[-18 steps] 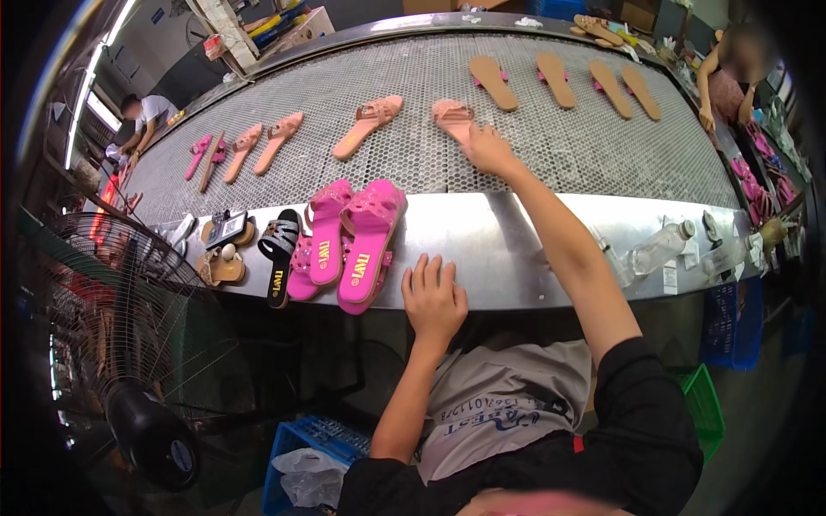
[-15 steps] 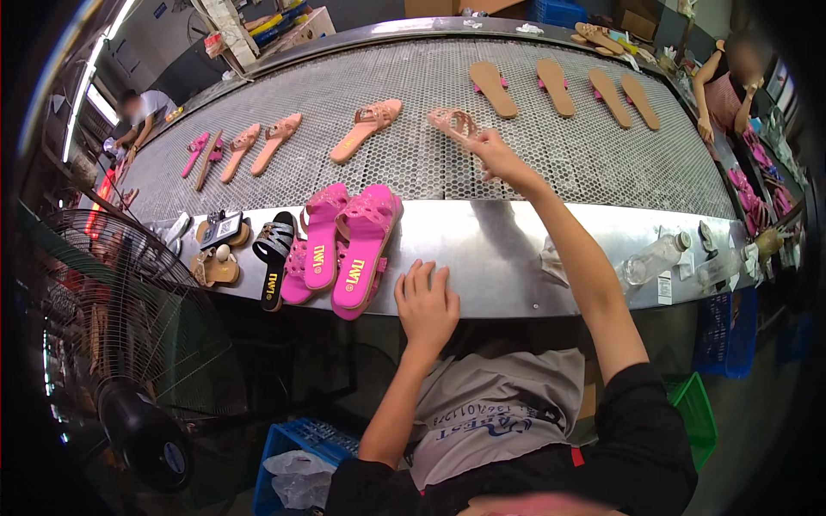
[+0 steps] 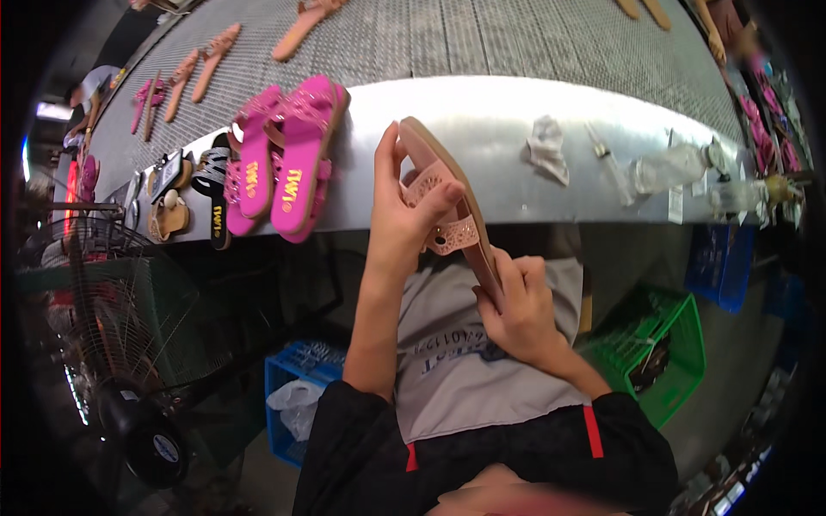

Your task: Inspecting and assembling sandals on a conveyor belt in a factory.

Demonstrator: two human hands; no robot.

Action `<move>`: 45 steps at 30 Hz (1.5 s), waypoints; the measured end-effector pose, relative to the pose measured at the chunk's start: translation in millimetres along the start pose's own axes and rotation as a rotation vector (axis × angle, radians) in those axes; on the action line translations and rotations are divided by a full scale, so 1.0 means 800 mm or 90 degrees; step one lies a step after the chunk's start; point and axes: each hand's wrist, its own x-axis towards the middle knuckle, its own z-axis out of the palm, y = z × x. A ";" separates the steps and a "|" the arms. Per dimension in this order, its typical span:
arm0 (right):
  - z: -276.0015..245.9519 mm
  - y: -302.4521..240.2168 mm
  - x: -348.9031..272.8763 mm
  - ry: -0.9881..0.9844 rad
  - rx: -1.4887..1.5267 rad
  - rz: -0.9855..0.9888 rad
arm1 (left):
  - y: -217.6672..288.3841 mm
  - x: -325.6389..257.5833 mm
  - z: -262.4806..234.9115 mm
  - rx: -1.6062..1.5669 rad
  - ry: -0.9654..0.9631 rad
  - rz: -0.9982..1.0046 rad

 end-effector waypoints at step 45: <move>0.014 0.018 0.007 -0.009 1.133 0.478 | -0.038 -0.073 0.057 -0.082 -0.118 -0.083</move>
